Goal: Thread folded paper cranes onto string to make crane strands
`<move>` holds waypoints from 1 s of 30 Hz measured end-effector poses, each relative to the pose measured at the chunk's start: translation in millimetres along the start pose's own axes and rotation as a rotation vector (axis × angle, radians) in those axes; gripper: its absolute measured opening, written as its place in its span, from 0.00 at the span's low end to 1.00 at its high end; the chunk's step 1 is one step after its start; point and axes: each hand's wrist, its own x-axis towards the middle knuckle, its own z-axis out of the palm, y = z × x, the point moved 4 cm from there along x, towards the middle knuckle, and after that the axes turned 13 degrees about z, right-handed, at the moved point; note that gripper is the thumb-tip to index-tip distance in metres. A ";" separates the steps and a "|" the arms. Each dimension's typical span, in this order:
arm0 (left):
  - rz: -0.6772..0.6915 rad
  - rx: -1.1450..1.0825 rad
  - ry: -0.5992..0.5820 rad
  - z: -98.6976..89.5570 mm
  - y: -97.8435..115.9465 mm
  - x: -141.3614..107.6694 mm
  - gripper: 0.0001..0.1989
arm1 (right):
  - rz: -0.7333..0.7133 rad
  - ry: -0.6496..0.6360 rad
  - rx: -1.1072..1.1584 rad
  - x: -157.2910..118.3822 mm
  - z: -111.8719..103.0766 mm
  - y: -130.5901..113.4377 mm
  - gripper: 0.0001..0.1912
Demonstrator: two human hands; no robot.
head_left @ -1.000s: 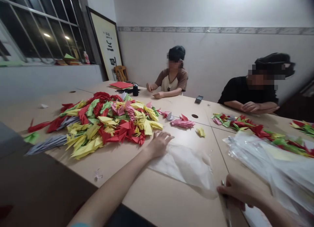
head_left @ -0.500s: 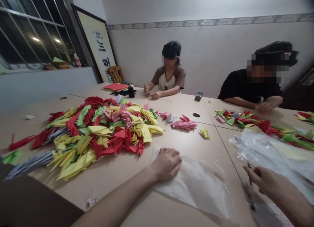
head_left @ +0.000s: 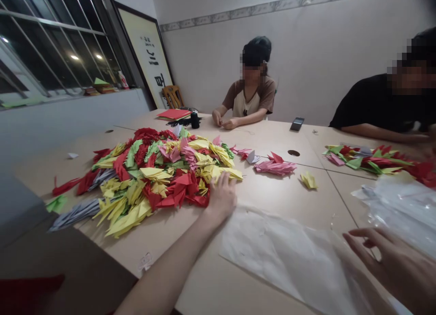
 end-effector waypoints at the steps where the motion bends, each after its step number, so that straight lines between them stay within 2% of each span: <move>1: -0.043 0.017 -0.007 -1.2 -9.2 0.4 0.24 | -0.032 -0.012 -0.017 -3.0 0.1 -12.5 0.16; 4: -0.098 0.027 -0.020 -5.2 -26.8 -0.8 0.27 | -0.126 -0.039 -0.034 -10.4 1.0 -36.4 0.22; 9: -0.153 -0.055 0.013 -17.1 -41.0 -1.2 0.26 | -0.204 -0.143 -0.053 -14.4 5.3 -42.7 0.23; 14: -0.288 -0.212 0.196 -36.5 -69.2 -0.8 0.25 | -0.148 -0.198 -0.059 -13.1 4.4 -41.7 0.23; 17: -0.395 -0.354 0.359 -46.1 -85.0 -2.7 0.19 | -0.130 -0.219 -0.043 -14.4 6.1 -40.2 0.24; 20: -0.486 -0.554 0.562 -50.7 -91.5 -3.2 0.10 | -0.124 -0.235 -0.047 -15.9 10.0 -36.8 0.24; 24: -0.605 -0.956 0.791 -48.0 -91.8 -0.3 0.12 | -0.151 -0.223 -0.051 -16.2 12.7 -33.9 0.23; 27: -0.657 -1.312 0.820 -44.0 -85.9 4.6 0.12 | -0.174 -0.193 -0.039 -16.3 12.0 -34.0 0.23; 30: -0.643 -1.602 0.745 -43.1 -72.5 9.2 0.11 | -0.189 -0.180 -0.041 -16.4 12.2 -35.0 0.22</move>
